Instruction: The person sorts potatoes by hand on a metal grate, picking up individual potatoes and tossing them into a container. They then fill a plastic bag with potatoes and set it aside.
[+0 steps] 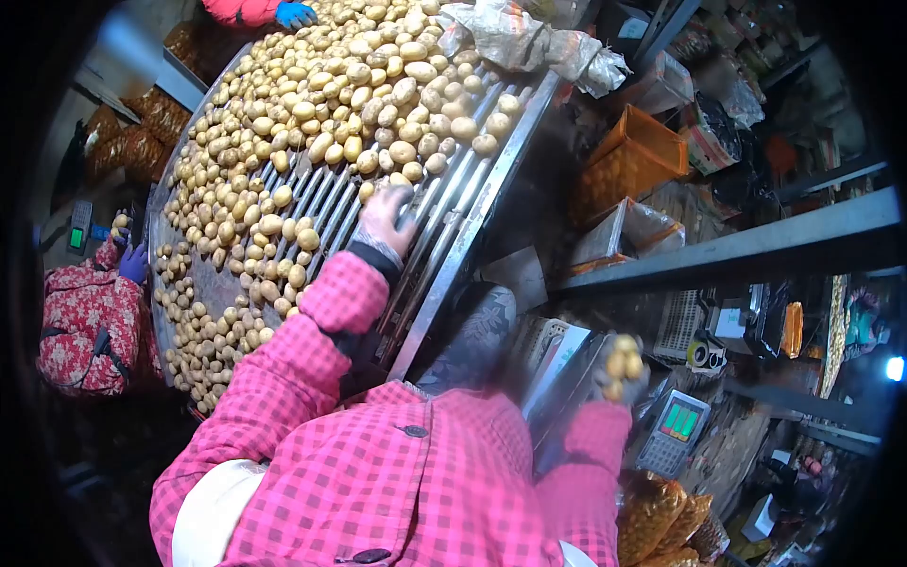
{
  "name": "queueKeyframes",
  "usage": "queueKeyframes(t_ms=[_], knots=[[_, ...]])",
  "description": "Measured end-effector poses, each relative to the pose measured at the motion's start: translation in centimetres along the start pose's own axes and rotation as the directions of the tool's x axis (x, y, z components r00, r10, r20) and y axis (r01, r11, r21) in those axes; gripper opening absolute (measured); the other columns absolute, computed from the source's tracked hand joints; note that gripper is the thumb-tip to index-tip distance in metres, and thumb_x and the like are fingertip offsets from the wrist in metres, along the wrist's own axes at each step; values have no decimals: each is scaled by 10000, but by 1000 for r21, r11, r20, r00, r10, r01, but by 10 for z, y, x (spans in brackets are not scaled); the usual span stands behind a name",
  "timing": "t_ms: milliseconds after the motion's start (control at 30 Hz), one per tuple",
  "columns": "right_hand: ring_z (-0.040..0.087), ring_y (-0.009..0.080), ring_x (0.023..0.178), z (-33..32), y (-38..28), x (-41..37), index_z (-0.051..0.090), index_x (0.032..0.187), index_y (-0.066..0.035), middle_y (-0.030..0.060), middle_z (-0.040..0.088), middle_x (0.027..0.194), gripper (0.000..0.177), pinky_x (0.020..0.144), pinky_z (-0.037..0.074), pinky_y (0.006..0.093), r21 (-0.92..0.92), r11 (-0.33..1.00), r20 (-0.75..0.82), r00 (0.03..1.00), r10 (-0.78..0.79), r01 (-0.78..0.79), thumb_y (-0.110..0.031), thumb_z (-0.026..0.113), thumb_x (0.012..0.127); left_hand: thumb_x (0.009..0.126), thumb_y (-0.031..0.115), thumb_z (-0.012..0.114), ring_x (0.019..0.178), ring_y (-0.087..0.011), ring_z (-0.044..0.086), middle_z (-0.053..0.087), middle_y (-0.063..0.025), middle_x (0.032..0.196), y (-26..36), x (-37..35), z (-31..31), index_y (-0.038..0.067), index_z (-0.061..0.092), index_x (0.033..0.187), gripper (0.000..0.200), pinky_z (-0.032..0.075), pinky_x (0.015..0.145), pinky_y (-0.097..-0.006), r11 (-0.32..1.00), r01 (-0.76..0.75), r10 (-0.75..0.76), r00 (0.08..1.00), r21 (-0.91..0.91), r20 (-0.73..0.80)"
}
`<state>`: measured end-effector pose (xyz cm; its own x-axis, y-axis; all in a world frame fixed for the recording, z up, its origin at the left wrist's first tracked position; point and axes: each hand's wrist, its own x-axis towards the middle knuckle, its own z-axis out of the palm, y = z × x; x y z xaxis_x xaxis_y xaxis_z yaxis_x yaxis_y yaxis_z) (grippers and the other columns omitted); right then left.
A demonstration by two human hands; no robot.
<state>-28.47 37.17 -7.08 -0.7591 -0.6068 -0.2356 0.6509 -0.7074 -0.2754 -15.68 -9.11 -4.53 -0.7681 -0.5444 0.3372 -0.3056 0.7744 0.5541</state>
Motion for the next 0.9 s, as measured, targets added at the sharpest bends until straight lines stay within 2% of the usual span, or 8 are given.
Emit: queueKeyframes(t_ms=[67,133,233,333,567,733,833,900], knots=[[556,270,870,-63,-37,-45,543,1061,-61,175,526,1008,296,447,462,344,47,999,105,994,-19,15,-227,570,817,700,116,642,1135,-329,463,521,-172,1190,-36,16,-1,54,502,1190,513,361,982,-397,989,96,-95,995,112,-17],[555,276,887,-99,-57,-92,539,1072,-81,158,531,1029,322,516,464,367,-107,991,-206,973,-104,84,-286,558,825,699,106,647,1099,-340,476,530,-159,1163,-48,26,-8,71,511,1175,497,373,960,-400,982,46,-67,992,183,109],[553,286,913,-134,-64,-126,532,1089,-110,131,537,1060,367,620,467,402,-387,889,-808,555,-200,-243,-375,541,836,730,145,625,1006,-342,504,556,-131,1066,-47,41,-2,103,546,1054,336,404,895,-425,924,54,-157,956,378,247],[551,296,938,-130,-60,-95,526,1105,-140,105,544,1091,415,724,470,437,-361,689,-932,273,-239,-629,-464,524,847,725,147,616,1007,-341,510,565,-128,1030,-38,44,3,109,552,1014,299,412,885,-422,897,196,-290,937,395,195],[555,170,849,87,60,63,480,1259,-106,115,550,1166,397,663,460,257,-892,393,-280,956,-88,-225,-306,442,918,696,135,641,1027,-330,544,572,-189,1086,-6,-6,-25,42,537,1132,458,427,914,-367,887,339,-346,938,-315,36],[457,258,1158,167,205,113,261,1406,-146,158,364,1359,641,692,517,374,-420,775,78,832,550,-473,-507,424,902,723,185,686,1073,-286,538,563,-172,1106,53,-36,-72,39,501,1207,538,417,937,-356,780,181,-46,971,-599,234],[581,197,785,170,252,124,508,1215,-103,72,593,1033,384,594,469,262,-639,580,-170,828,534,-505,-247,582,867,756,196,677,1115,-280,509,554,-158,1142,11,-29,-95,52,524,1184,476,391,971,-365,884,199,-132,974,-423,183],[592,182,698,182,279,111,609,1016,-73,25,619,866,190,614,469,266,-950,208,-125,896,426,-231,-101,603,828,759,157,674,1092,-262,524,562,-144,1132,-55,-21,-101,52,569,1107,378,399,964,-348,922,267,-304,948,-279,-98]])
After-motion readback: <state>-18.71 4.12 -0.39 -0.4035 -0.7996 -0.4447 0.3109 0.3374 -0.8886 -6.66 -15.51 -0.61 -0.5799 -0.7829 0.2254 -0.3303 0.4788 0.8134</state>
